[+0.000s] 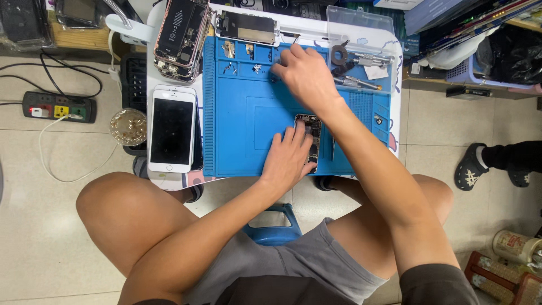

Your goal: The person disassembles a smartphone on a blue work mat, using tweezers and a screwdriver to remove screws and internal components. The person places removed parts on the mat and continues to work on the phone's internal assembly.

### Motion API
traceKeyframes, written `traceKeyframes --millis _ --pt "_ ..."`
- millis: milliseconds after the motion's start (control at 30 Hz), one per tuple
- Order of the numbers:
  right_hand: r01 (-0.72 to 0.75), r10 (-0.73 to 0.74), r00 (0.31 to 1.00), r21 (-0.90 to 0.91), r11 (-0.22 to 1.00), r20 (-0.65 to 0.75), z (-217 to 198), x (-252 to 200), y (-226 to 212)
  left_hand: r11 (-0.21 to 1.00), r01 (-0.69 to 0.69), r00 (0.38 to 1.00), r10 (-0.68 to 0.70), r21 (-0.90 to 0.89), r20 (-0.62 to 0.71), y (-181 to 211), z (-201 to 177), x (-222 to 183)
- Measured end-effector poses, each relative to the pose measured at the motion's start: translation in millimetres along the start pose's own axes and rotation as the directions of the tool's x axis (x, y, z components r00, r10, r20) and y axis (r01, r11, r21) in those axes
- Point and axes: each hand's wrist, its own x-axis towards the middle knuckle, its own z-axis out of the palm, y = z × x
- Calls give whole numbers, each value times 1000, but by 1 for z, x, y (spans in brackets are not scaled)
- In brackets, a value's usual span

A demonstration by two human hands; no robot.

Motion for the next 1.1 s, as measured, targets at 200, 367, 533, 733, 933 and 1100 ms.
traceKeyframes --millis 200,367,533,733,933,1100 --pt "-1 -7 994 -70 998 -107 -5 -2 -2 1000 -3 1000 3 -7 -21 -2 1 -2" --pt "-246 425 859 496 832 -286 -86 -42 -3 999 -39 998 38 22 59 -3 -5 -2" --pt "-288 897 424 958 0 127 -110 -127 -22 949 15 995 16 -314 96 -28 -31 20" --pt "-89 869 331 929 -360 368 -105 -189 -73 136 -21 982 -182 -990 -46 -34 -61 37" --pt "-150 877 426 973 -174 222 -130 -178 -94 -113 2 985 -174 -994 22 -28 -64 26" --pt "-144 860 487 985 -97 156 -134 -177 -102 -227 87 991 -77 -970 107 -38 -53 16"
